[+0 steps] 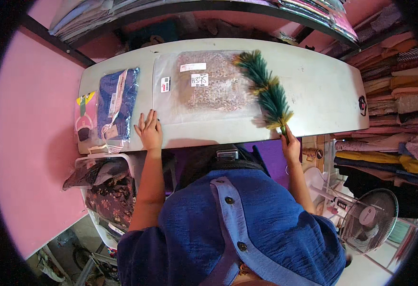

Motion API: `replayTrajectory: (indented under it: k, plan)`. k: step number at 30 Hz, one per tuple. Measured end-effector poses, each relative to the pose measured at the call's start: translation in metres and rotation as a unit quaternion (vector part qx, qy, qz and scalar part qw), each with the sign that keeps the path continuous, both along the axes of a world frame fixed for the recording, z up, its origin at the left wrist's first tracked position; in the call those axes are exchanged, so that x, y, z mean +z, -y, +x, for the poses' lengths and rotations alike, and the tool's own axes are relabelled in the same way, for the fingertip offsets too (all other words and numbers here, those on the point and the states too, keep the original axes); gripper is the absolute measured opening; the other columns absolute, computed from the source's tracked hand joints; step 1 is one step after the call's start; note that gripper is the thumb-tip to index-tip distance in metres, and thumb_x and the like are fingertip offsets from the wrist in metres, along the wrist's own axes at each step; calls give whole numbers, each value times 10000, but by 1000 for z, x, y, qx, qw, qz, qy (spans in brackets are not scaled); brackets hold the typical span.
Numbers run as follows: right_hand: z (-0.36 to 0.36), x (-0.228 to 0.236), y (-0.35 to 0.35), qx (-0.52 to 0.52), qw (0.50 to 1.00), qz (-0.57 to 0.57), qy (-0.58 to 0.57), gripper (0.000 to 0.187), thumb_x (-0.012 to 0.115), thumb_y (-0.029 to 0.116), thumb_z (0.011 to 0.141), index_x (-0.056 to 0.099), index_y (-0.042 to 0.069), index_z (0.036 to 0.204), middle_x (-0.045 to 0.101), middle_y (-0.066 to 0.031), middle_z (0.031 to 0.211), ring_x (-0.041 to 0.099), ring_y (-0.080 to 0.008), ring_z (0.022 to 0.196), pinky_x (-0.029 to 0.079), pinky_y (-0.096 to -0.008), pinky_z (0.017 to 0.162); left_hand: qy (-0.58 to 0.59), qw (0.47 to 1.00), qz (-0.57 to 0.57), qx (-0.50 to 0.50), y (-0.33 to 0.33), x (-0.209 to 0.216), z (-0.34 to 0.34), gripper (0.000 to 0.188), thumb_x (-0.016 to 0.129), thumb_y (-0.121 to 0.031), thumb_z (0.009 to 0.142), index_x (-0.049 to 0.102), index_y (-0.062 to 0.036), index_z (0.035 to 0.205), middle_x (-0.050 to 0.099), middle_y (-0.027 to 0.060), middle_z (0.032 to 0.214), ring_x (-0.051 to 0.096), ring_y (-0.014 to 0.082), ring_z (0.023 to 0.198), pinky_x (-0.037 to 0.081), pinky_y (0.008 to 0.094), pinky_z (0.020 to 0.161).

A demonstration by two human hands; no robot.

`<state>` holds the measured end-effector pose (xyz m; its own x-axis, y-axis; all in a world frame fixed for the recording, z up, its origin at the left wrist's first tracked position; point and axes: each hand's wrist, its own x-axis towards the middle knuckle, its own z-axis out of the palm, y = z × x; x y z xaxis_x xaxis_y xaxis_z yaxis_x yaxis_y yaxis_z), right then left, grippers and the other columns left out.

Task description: Dusting packaged clothes with a feather duster and organizing them on shelves in a stockroom.

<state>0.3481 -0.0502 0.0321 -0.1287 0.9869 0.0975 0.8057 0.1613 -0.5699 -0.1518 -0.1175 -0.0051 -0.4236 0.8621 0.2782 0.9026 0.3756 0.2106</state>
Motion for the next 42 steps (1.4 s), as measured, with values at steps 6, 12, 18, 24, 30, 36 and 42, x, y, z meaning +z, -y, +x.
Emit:
replayTrajectory:
  k: [6,12,18,24,30,36,42]
  plan:
    - [-63,17,0,102,990,-42,87,514,616,207,833,471,249,1324,640,-157,888,629,-357,732,507,-450,630,11,1000,16,-4,2,-4,-4,349,533,-198,865,604,-218,1207,521,-76,1319,331,238,1327,172,602,1063]
    - [-65,0,-28,-25,999,17,24,515,600,210,832,460,212,1327,614,-153,821,609,-372,682,501,-466,603,10,1000,5,-3,-4,-1,0,352,533,-197,865,599,-220,1210,520,-70,1322,337,245,1324,175,609,1057]
    - [-100,24,-25,205,971,-22,120,493,598,226,834,474,203,1310,608,-155,797,610,-366,655,501,-456,584,14,1000,5,7,1,0,-1,337,527,-200,867,611,-212,1194,534,-66,1306,336,249,1325,169,603,1061]
    - [-123,12,-43,55,997,40,24,494,583,217,839,462,203,1318,636,-161,813,617,-369,666,500,-455,581,21,1000,-10,-1,-1,4,2,366,519,-198,881,577,-211,1242,511,-68,1333,311,227,1340,133,566,1084]
    - [-165,37,-37,261,949,-24,174,482,575,280,854,458,235,1320,630,-155,806,636,-335,653,518,-444,576,13,1000,21,2,3,-1,-2,339,560,-178,842,625,-198,1174,542,-71,1295,346,247,1316,174,583,1068]
    - [-177,30,-55,134,983,-8,123,490,540,286,876,429,188,1343,632,-186,809,632,-363,647,512,-459,556,7,1000,13,0,0,2,0,358,559,-170,834,615,-203,1187,532,-77,1306,340,235,1321,170,573,1074]
    - [-184,21,-55,266,951,-22,157,498,578,307,854,443,234,1328,638,-176,839,622,-374,633,510,-469,552,25,1000,-14,2,-1,4,0,371,516,-177,871,584,-195,1235,512,-54,1334,317,239,1339,135,568,1084]
